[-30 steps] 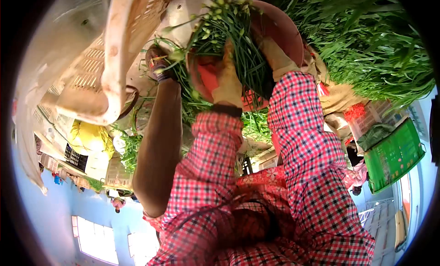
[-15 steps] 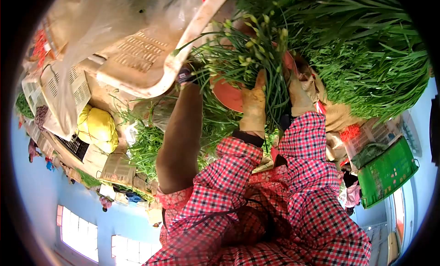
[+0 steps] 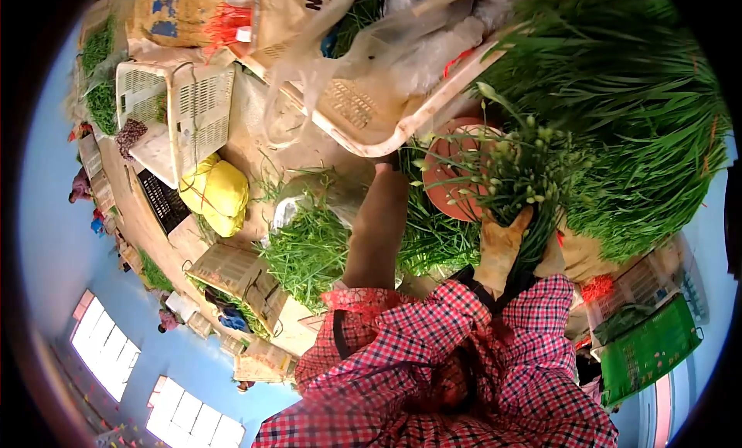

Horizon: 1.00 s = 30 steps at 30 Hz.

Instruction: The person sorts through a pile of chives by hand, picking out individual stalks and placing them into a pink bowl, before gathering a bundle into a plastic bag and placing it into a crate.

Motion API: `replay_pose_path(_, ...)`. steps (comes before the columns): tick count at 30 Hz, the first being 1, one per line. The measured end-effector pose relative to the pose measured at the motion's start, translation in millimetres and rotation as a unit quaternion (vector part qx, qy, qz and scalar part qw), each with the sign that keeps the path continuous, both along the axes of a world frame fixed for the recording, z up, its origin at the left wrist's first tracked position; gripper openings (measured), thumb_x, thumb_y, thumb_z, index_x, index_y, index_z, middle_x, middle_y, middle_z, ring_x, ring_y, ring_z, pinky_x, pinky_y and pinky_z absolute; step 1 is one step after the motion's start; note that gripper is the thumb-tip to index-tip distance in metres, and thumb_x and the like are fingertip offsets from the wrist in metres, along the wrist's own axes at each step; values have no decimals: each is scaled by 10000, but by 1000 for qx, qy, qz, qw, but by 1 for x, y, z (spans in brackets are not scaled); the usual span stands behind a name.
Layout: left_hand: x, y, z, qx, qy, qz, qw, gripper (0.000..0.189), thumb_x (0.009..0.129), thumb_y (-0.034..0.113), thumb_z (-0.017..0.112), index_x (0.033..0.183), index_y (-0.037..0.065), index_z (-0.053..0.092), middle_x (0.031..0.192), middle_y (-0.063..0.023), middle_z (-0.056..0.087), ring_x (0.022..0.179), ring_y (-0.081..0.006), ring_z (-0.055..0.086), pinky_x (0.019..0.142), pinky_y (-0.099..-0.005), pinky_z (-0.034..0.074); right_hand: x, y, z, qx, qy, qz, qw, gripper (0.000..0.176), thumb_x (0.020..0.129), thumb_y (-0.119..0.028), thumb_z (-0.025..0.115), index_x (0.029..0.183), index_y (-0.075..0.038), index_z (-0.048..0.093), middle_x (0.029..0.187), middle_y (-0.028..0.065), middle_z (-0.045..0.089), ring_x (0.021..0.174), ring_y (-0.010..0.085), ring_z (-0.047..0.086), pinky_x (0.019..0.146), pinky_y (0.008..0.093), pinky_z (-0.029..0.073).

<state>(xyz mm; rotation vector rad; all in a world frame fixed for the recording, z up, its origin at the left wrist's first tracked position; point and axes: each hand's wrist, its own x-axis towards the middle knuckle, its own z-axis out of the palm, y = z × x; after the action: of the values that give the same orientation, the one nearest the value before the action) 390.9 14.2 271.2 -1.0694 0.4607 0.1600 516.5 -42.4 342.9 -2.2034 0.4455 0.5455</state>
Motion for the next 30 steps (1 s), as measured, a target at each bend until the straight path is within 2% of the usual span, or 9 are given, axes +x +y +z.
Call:
replay_pose_path(3,51,48,77,-49,58,-103,992,445,919,312,549,1323,140,470,1381,-171,383,1055,-288,530,740,-321,530,-3,12,21,27,2,-16,1000,449,956,-187,488,1375,-69,377,1021,124,581,812,179,553,700,291,476)
replay_pose_path(6,87,52,116,272,186,-239,914,478,918,367,531,1337,159,435,1385,-199,348,1207,-325,446,724,-329,547,-2,23,47,53,-4,-29,998,445,957,-190,488,1372,-71,383,1014,120,582,808,176,551,696,289,474)
replay_pose_path(9,148,81,170,734,177,-348,556,470,911,372,525,1287,101,445,1358,-160,398,1217,-330,436,818,-423,520,15,44,78,82,-27,-26,996,441,957,-193,489,1369,-73,389,1007,117,583,803,174,549,692,287,472)
replay_pose_path(13,222,151,238,887,125,-235,378,530,759,393,699,1117,37,540,1106,-163,580,1011,-330,565,805,-420,494,76,92,105,133,-76,-2,988,436,957,-198,490,1365,-76,397,997,113,584,797,170,547,686,285,469)
replay_pose_path(14,242,172,262,919,174,-246,256,536,689,385,750,1051,31,576,980,-153,612,914,-335,588,761,-404,490,88,105,108,146,-86,4,986,435,957,-199,490,1364,-76,399,995,112,585,796,169,546,685,284,468)
replay_pose_path(16,272,211,296,931,247,-264,51,543,607,400,802,962,32,617,846,-150,646,807,-333,619,697,-396,489,118,139,107,169,-102,21,980,432,958,-201,490,1363,-77,403,990,110,585,793,167,545,682,282,467)
replay_pose_path(19,303,264,309,934,217,-284,-24,543,642,441,783,973,37,636,877,-173,662,849,-332,629,758,-386,497,150,194,88,190,-113,38,974,429,958,-205,491,1360,-79,409,983,107,586,788,164,543,678,280,465)
replay_pose_path(20,313,270,314,923,216,-299,-112,571,638,488,766,969,40,639,853,-155,659,826,-328,629,731,-391,501,153,206,83,199,-115,36,973,428,958,-206,491,1359,-80,411,980,106,586,787,163,542,677,280,464)
replay_pose_path(30,329,308,224,856,153,-362,-336,628,626,597,728,938,60,636,920,-78,648,867,-261,623,746,-339,503,161,287,-29,136,-146,-11,980,417,959,-217,494,1349,-86,430,956,96,589,772,154,535,664,273,457)
